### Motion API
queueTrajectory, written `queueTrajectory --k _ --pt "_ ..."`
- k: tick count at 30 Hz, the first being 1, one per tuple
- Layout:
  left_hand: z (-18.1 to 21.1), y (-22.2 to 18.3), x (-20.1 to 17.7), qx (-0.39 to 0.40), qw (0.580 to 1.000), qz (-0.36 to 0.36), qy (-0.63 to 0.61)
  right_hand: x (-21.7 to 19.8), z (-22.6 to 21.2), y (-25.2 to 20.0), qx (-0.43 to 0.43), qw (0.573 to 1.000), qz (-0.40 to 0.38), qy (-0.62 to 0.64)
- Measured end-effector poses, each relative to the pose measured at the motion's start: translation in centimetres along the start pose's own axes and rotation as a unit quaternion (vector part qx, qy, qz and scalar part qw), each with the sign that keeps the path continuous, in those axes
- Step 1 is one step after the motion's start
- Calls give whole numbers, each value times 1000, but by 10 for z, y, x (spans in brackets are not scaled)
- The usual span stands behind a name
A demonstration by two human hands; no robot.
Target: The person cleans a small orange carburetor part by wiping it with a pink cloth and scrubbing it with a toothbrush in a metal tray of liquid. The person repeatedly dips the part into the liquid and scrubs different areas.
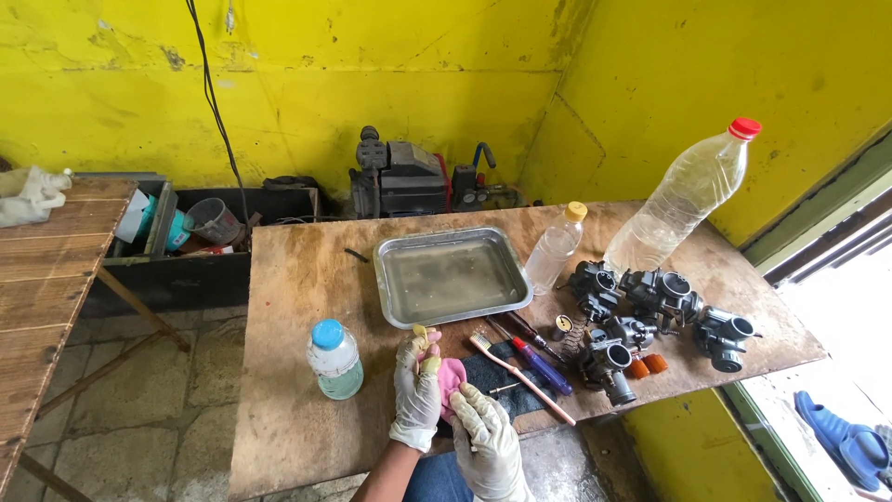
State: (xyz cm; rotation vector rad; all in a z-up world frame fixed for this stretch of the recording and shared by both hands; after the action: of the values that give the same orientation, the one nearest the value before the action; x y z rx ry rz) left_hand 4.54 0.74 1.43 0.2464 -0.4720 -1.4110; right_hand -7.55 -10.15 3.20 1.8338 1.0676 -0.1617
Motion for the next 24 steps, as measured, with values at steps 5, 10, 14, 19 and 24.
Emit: queueTrajectory --k 5,10,14,19,24 --pt "10 2 0 16 1000 -8 12 0 0 1 -3 1000 1 1" --pt "11 3 0 16 1000 -12 20 2 3 -1 1 1000 -6 -16" --pt "15 4 0 40 999 -20 20 2 3 -2 -8 1000 -3 -20" --pt "7 1 1 33 999 -16 15 0 1 1 5 1000 6 -14" --pt "46 6 6 153 970 -36 186 -4 -3 2 3 1000 16 -3"
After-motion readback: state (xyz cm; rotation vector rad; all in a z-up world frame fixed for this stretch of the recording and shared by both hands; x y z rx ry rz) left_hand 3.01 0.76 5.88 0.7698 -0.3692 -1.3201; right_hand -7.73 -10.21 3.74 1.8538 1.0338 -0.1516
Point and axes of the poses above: each hand's wrist, its own y-axis towards the middle knuckle, its own x-axis out of the palm, z = x × y, the point moved 5 cm from there along y, towards the middle knuckle, and after that the axes turned 12 degrees about x, right-handed, at the moved point
